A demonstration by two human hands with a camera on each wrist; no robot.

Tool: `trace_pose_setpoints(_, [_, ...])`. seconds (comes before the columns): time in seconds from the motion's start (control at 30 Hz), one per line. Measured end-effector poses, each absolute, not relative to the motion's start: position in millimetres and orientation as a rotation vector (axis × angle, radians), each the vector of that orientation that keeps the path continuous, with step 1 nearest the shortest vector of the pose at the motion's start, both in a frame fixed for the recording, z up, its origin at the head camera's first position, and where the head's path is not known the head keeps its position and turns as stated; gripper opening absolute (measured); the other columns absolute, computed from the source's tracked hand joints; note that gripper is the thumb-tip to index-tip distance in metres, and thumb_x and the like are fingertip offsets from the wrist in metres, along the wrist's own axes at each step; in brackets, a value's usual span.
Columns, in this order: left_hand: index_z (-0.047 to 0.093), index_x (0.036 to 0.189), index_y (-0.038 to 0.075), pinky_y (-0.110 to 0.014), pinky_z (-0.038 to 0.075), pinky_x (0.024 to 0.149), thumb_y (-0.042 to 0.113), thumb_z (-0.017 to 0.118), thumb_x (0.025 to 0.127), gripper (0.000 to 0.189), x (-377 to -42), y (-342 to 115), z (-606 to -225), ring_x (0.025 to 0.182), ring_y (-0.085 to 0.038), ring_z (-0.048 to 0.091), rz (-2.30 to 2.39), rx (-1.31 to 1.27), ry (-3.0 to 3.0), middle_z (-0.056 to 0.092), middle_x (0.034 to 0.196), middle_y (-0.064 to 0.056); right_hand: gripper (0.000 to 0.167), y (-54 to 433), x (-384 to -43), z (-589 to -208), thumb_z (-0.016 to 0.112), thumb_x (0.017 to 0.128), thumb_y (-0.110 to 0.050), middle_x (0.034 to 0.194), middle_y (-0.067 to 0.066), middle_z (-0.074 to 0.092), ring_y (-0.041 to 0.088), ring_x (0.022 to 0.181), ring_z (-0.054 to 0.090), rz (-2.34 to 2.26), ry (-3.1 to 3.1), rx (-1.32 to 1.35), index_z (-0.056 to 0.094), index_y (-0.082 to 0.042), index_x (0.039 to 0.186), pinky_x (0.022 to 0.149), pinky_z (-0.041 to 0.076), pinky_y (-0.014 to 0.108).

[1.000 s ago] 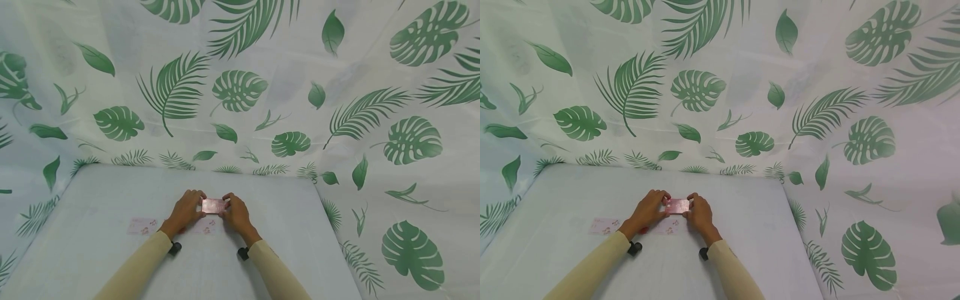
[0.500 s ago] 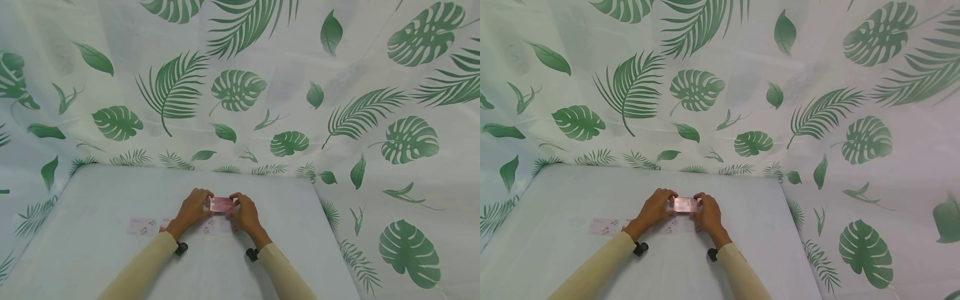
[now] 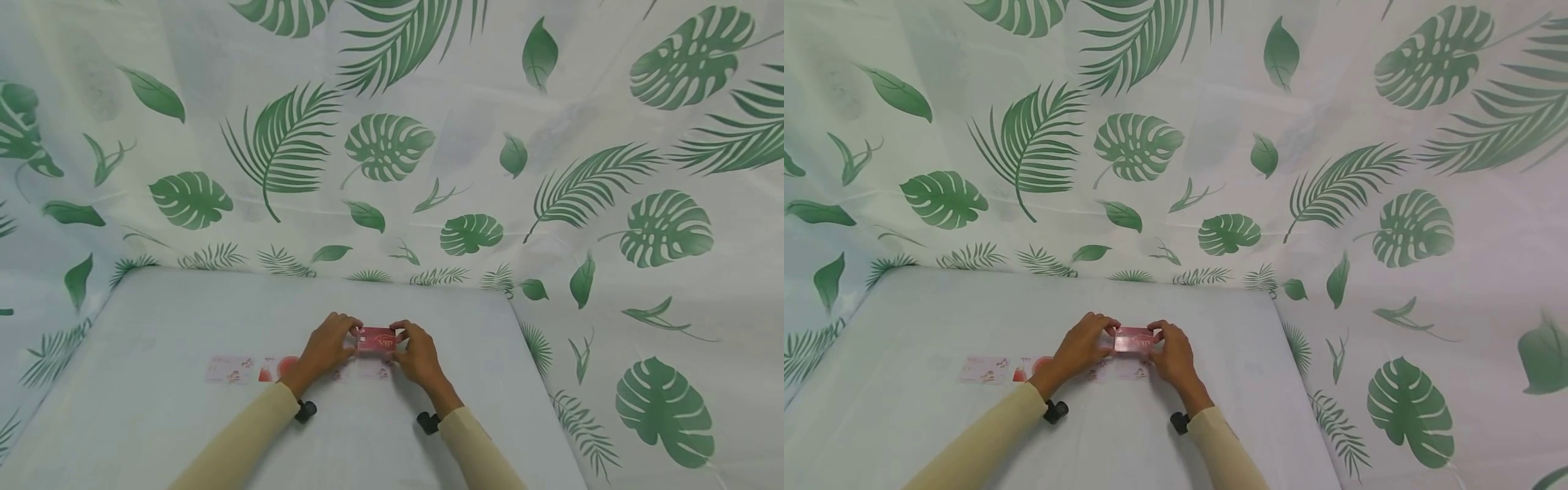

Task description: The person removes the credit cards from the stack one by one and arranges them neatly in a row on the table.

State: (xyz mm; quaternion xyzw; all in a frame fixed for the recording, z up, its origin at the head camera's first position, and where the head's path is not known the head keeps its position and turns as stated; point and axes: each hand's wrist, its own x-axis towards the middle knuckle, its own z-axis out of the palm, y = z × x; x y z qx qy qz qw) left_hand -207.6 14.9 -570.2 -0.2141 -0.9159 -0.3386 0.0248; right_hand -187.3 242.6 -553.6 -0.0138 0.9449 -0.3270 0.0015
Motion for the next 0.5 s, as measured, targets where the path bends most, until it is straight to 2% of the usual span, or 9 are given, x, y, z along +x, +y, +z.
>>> trace_pose_setpoints(0.5, [0.071, 0.125, 0.014, -0.033, 0.054, 0.082, 0.022, 0.096, 0.078, 0.053, -200.4, 41.7, -575.9, 0.096, -0.013, 0.054, -1.081, -0.674, -2.788, 0.071, 0.101, 0.003, 0.056, 272.5, -171.9, -555.1, 0.092, 0.082, -0.009, 0.104, 0.002, 0.068, 0.018, 0.088, 0.054, -1.037, 2.964, 0.034, 0.068, -0.02, 0.131, 0.073, 0.044, 0.031])
